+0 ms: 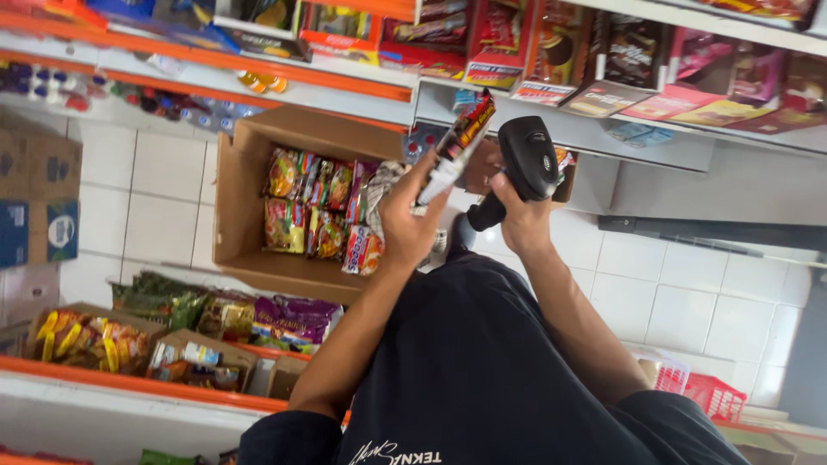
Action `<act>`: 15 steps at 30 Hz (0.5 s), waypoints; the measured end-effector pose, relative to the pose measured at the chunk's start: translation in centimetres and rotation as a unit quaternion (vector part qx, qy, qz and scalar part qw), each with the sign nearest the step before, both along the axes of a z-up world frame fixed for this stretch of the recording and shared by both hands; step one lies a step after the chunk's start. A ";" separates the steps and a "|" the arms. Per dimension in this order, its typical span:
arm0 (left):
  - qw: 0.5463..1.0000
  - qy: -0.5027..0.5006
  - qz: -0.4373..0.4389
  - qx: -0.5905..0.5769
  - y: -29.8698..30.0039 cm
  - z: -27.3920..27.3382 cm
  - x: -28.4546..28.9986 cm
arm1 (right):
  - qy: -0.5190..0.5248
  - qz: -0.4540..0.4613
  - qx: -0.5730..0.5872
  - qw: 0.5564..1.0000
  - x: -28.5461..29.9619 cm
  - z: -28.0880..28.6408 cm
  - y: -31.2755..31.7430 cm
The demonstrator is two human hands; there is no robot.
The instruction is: The person scans packets of instant noodles and small cartons using a handheld scanner and places them onto convenience store shelves, taking items from a cardboard box on the floor.
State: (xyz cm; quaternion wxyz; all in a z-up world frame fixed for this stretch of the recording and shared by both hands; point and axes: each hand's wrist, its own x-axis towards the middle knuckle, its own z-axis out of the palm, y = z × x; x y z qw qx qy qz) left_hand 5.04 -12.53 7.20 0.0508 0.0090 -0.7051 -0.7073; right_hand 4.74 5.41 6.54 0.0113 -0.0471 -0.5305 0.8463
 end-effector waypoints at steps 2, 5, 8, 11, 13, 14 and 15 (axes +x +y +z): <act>0.952 0.221 0.010 -0.210 1.0 2.2 0.0 | 0.013 -0.019 -0.042 0.999 0.0 -0.4 0.5; 0.930 0.260 -0.051 -0.256 2.1 5.3 -0.2 | 0.076 -0.008 -0.119 0.990 0.3 -1.2 1.2; 0.904 0.300 -0.100 -0.288 2.4 7.2 -0.5 | 0.040 -0.035 -0.106 0.993 0.1 -1.8 2.8; 0.926 0.295 -0.082 -0.222 2.3 7.3 -1.6 | 0.023 -0.020 -0.205 0.978 -0.1 -1.4 5.0; 0.949 0.254 -0.073 -0.170 2.6 6.9 -3.1 | 0.047 0.044 -0.242 0.968 -0.2 -1.1 6.7; 0.969 0.209 -0.058 -0.118 2.9 6.8 -4.0 | 0.053 0.036 -0.241 0.968 -0.3 -1.0 7.3; 0.968 0.214 -0.066 -0.116 3.0 6.6 -4.5 | 0.040 0.049 -0.264 0.963 -0.4 -1.0 7.9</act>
